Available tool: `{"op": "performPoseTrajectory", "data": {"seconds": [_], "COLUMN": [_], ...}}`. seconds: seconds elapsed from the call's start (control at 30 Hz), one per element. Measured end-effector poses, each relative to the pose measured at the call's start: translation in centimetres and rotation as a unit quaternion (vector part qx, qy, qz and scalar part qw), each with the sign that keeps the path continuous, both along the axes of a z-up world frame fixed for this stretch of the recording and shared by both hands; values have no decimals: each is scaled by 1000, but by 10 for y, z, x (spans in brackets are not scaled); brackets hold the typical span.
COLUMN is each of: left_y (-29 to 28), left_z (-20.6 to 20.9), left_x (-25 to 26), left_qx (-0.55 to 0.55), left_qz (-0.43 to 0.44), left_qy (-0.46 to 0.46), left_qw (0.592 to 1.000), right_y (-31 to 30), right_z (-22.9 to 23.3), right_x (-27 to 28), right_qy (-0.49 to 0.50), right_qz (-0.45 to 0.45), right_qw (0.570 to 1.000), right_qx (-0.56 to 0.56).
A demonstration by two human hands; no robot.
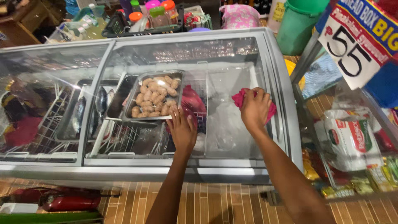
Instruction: The person wipes the glass lid of a chest freezer with a pink cloth. They move their hands across the surface, cleaning different sections of the lid while the contents inside remain visible.
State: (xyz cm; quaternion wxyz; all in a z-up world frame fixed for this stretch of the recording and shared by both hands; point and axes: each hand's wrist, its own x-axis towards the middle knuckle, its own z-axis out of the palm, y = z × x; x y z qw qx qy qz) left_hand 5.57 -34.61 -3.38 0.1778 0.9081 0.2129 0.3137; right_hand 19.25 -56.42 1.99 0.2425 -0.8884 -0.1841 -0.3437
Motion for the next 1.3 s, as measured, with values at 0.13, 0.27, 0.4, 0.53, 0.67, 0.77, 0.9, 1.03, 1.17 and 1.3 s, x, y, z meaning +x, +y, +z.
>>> {"op": "performPoseTrajectory", "data": {"seconds": [0.13,0.27,0.4,0.53,0.67,0.77,0.9,1.03,1.17,1.3], "left_y": [-7,-16,-21,-23,-25,-27,-29,-34,-42,-44], "left_z": [0,-1,-4,-9,-13,-15,-12,-7,-3,4], "left_x": [-3,-8,-12,-20,-32,-43,-54,-65,-74,-72], "left_qx": [-7,-14,-16,-24,-12,-2,21,35,40,54], "left_qz": [-10,-15,-20,-20,-15,-16,-24,-24,-17,-25], "left_qy": [11,8,2,5,5,-2,-4,-20,-15,-10], "left_qw": [1000,1000,1000,999,1000,1000,999,999,999,998], "right_y": [2,1,-1,-2,-3,-3,-4,-5,-8,-16], "right_z": [-5,-9,-14,-15,-13,-12,-13,-14,-21,-25], "right_x": [-16,-25,-33,-41,-50,-55,-56,-55,-58,-57], "right_qy": [-6,3,24,16,20,18,12,13,25,44], "right_qz": [-6,-4,-18,-8,1,4,1,8,7,-4], "right_qw": [1000,1000,1000,1000,1000,1000,1000,1000,1000,998], "right_qx": [18,22,4,8,14,16,12,15,2,-32]}}
